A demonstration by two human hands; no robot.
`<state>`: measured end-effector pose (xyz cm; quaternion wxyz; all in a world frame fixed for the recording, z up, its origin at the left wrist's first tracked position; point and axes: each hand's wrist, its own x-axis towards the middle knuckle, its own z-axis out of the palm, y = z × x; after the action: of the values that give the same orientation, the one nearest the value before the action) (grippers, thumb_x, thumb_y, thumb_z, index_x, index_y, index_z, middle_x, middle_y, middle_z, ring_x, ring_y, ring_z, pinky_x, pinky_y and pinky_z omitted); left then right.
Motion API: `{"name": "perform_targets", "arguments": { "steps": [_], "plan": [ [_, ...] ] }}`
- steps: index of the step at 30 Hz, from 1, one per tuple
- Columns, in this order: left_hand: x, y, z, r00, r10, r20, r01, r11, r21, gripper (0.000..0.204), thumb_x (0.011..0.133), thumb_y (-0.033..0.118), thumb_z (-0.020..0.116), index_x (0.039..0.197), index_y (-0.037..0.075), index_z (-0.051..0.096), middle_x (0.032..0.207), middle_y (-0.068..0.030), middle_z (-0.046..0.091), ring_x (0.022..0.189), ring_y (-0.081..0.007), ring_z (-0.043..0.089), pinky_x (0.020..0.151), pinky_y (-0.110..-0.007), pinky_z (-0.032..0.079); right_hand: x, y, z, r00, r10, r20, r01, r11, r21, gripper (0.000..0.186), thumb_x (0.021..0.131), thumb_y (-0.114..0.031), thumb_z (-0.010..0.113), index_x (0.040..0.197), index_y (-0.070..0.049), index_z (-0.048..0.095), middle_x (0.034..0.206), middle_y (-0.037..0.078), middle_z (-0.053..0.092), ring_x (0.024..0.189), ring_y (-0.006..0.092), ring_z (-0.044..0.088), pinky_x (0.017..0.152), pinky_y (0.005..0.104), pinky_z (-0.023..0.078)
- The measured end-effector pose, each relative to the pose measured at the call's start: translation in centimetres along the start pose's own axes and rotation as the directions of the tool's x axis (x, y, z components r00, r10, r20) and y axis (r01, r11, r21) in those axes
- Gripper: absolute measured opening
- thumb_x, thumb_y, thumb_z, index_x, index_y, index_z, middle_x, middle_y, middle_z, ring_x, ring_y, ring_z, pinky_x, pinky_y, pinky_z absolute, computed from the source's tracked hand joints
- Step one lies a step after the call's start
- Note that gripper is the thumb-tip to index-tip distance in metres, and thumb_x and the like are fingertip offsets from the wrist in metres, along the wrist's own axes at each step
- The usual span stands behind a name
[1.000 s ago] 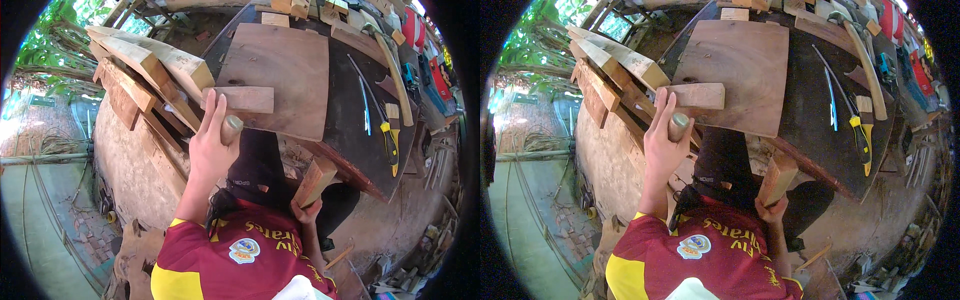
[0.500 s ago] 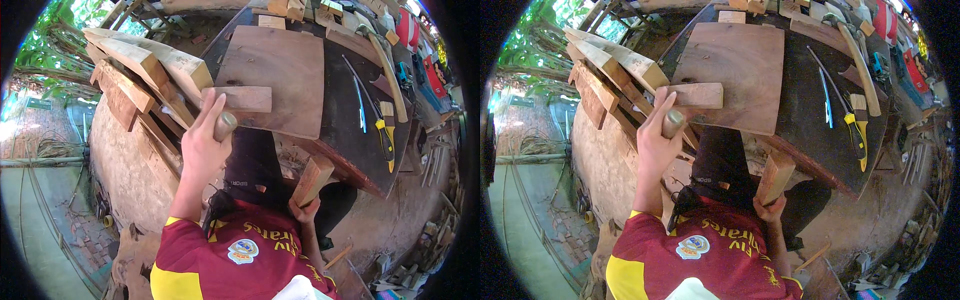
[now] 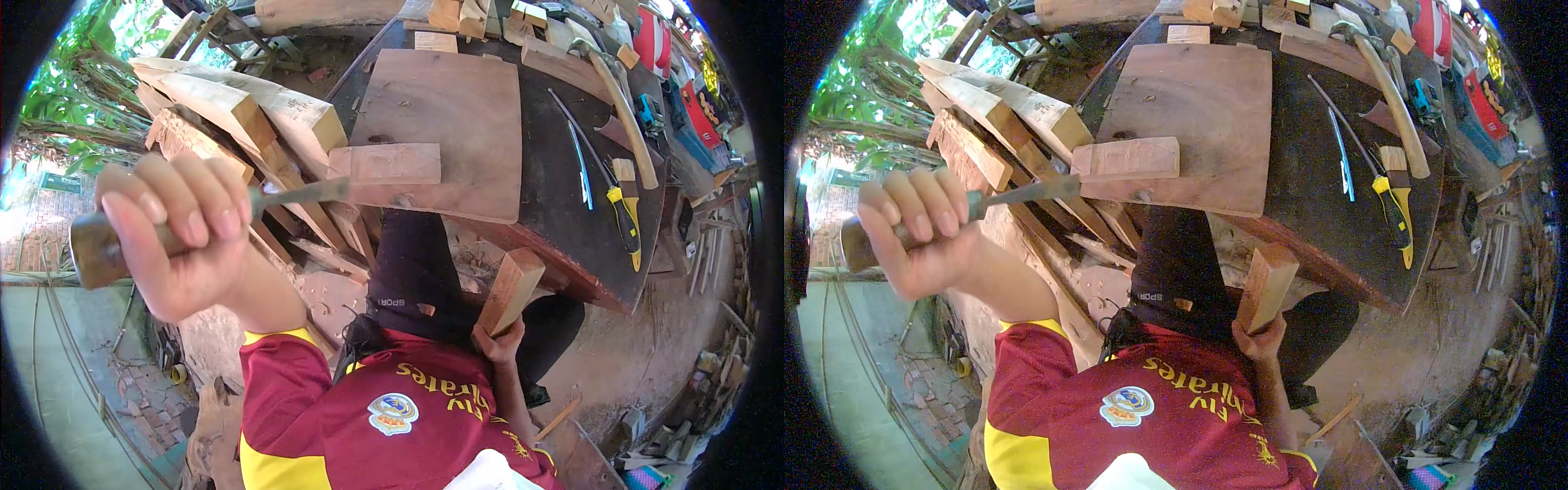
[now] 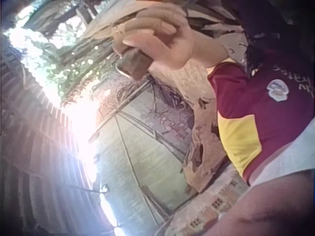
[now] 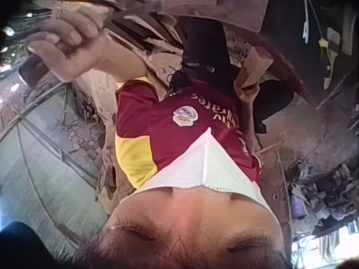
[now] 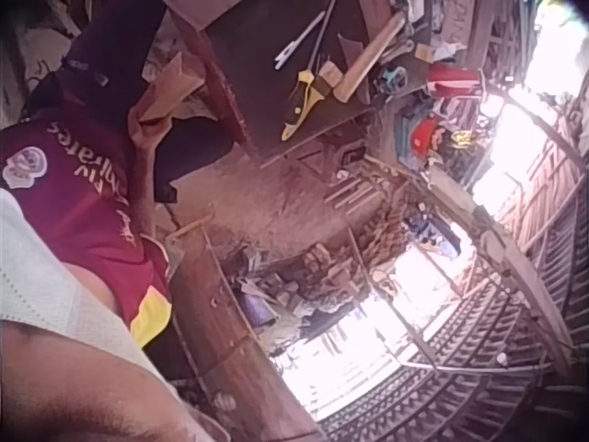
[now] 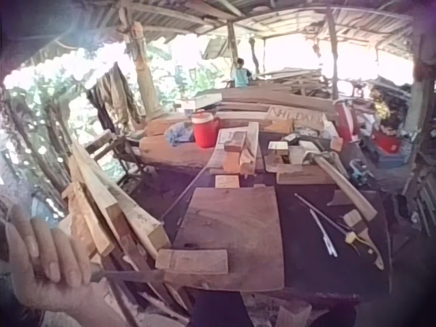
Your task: The person uses a chisel and a wooden mallet to carve a small rectangular block of wood held in their left hand. They repeatedly strike the chisel to remove wood shavings, occasionally pausing to inspect the carved surface and adjust the wood's position. The task continues with consistent manual shaping of the wood block throughout the clip.
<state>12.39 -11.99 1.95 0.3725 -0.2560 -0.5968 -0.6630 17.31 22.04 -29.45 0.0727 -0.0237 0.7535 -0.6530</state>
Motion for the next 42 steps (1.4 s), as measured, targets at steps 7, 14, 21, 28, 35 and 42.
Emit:
{"name": "perform_targets", "arguments": {
  "steps": [7, 14, 21, 28, 35, 42],
  "plan": [
    [1.0, -4.7, 1.1, 0.976, -0.102, -0.194, 0.098, 0.995, -0.028, 0.022, 0.097, 0.022, 0.041, 0.079, 0.009, 0.045, 0.060, -0.0008, 0.040, 0.046, -0.0124, 0.038, 0.044, -0.029, 0.034, 0.3, -1.5, 0.1, 0.999, -0.032, 0.011, 0.032, 0.999, 0.013, 0.049, 0.060, -0.015, 0.074, 0.102, 0.002, 0.055, 0.086, 0.007, 0.062, 0.077, 0.0152, 0.059, 0.070, 0.0304, 0.048],
    [1.2, -7.6, 0.2, 0.952, -0.169, -0.257, 0.138, 0.982, -0.131, 0.015, 0.094, 0.014, 0.049, 0.081, 0.008, 0.053, 0.056, -0.0025, 0.044, 0.041, -0.0152, 0.044, 0.041, -0.031, 0.038, 0.2, -1.0, -0.2, 0.999, -0.019, 0.048, 0.019, 1.000, 0.012, 0.050, 0.061, -0.015, 0.074, 0.104, 0.002, 0.055, 0.088, 0.006, 0.062, 0.080, 0.0155, 0.059, 0.072, 0.0311, 0.048],
    [1.2, -8.2, 0.1, 0.927, -0.169, -0.334, 0.144, 0.985, -0.098, 0.017, 0.094, 0.015, 0.049, 0.078, 0.009, 0.050, 0.056, -0.0025, 0.044, 0.041, -0.0158, 0.044, 0.041, -0.032, 0.038, 0.3, -0.5, -0.2, 0.999, -0.015, 0.040, 0.012, 0.998, 0.057, 0.052, 0.061, -0.016, 0.075, 0.106, 0.002, 0.055, 0.091, 0.006, 0.062, 0.083, 0.0153, 0.058, 0.076, 0.0312, 0.048],
    [1.3, -8.2, 0.2, 0.913, -0.192, -0.360, 0.159, 0.980, -0.119, 0.021, 0.093, 0.016, 0.049, 0.073, 0.010, 0.048, 0.056, -0.0025, 0.043, 0.041, -0.0157, 0.043, 0.040, -0.031, 0.038, 0.3, -0.2, -0.2, 0.999, 0.007, 0.048, -0.012, 0.996, 0.090, 0.054, 0.060, -0.017, 0.076, 0.107, 0.001, 0.056, 0.091, 0.006, 0.062, 0.084, 0.0157, 0.059, 0.076, 0.0317, 0.048],
    [1.2, -8.3, -0.2, 0.905, -0.201, -0.375, 0.172, 0.979, -0.110, 0.025, 0.094, 0.018, 0.048, 0.071, 0.011, 0.046, 0.055, -0.0024, 0.042, 0.041, -0.0152, 0.043, 0.041, -0.032, 0.038, 0.6, 0.1, -0.4, 0.996, -0.083, 0.044, 0.083, 0.996, -0.015, 0.047, 0.061, -0.012, 0.074, 0.102, 0.001, 0.054, 0.085, 0.004, 0.060, 0.077, 0.0142, 0.057, 0.070, 0.0296, 0.047],
    [1.2, -8.2, -0.1, 0.896, -0.211, -0.391, 0.184, 0.977, -0.106, 0.029, 0.095, 0.020, 0.047, 0.067, 0.010, 0.044, 0.055, -0.0022, 0.041, 0.042, -0.0149, 0.042, 0.042, -0.031, 0.037, 0.7, -1.1, -0.1, 0.999, -0.038, 0.038, 0.035, 0.998, 0.059, 0.051, 0.059, -0.015, 0.074, 0.104, 0.001, 0.056, 0.087, 0.005, 0.061, 0.080, 0.0149, 0.058, 0.073, 0.0302, 0.047]
  ]
}}
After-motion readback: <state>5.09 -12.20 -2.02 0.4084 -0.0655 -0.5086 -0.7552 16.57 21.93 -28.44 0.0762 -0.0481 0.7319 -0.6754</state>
